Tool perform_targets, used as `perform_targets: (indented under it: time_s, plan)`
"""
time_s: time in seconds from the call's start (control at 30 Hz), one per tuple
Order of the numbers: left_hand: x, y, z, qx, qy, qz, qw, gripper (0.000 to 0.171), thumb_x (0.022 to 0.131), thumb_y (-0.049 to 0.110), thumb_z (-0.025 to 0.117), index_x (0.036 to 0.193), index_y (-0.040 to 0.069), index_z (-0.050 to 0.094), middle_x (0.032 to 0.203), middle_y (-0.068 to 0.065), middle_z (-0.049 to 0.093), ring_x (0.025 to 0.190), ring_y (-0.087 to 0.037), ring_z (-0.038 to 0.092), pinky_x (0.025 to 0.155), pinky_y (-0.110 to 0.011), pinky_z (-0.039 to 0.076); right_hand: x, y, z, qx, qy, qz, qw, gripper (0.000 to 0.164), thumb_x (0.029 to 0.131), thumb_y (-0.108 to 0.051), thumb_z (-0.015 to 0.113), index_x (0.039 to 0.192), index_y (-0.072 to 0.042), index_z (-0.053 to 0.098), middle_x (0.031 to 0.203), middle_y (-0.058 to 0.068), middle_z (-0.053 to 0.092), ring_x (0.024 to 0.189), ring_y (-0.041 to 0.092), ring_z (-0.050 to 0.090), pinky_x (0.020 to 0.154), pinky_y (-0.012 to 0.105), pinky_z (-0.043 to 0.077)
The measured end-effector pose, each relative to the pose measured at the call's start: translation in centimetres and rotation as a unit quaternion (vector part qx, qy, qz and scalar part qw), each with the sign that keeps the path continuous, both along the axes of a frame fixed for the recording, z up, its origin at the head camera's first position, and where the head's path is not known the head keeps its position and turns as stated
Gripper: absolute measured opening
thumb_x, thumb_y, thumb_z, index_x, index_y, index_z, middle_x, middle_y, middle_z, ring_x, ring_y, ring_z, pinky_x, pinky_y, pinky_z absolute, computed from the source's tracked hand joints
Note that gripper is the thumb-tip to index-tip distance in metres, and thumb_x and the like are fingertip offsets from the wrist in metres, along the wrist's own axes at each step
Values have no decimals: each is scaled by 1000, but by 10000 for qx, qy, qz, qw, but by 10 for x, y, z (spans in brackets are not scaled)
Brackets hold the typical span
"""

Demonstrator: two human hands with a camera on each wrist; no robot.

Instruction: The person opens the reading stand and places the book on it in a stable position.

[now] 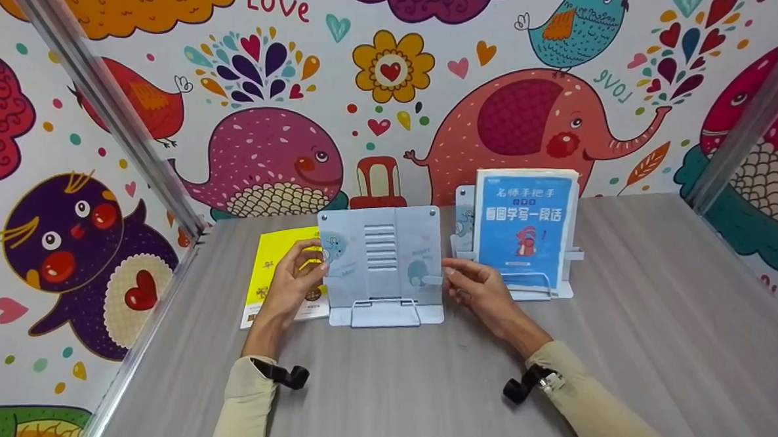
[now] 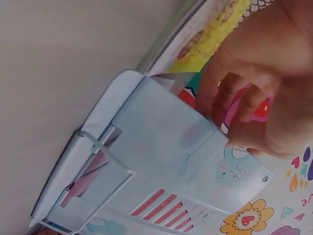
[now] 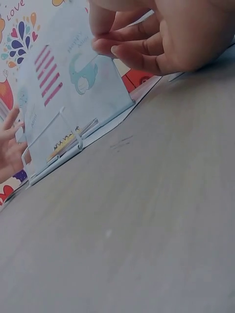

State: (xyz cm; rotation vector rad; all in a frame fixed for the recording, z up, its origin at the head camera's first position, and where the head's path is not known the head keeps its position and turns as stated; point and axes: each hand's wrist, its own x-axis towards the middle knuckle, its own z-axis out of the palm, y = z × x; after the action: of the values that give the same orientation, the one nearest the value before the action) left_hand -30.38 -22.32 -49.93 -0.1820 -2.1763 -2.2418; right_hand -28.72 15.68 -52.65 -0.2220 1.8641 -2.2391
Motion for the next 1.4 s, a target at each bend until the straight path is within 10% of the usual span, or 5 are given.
perform_targets:
  time_s: [0.67, 1.4]
  plan:
    - [1, 12, -1, 304, 834, 530, 9946, 32, 99, -11, 69, 125, 8, 67, 120, -4, 72, 119, -25, 70, 104, -28, 59, 5, -2, -1, 652, 407, -50, 9970, 37, 101, -32, 79, 129, -9, 75, 127, 8, 68, 101, 30, 70, 82, 33, 62]
    - [1, 7, -12, 60, -522, 1086, 9927, 27, 99, 19, 80, 121, 3, 78, 121, -18, 77, 115, -38, 78, 92, -31, 65, 1, -3, -3, 565, 387, 141, 9976, 37, 98, -22, 82, 126, -1, 72, 115, 10, 75, 106, 27, 72, 92, 35, 64]
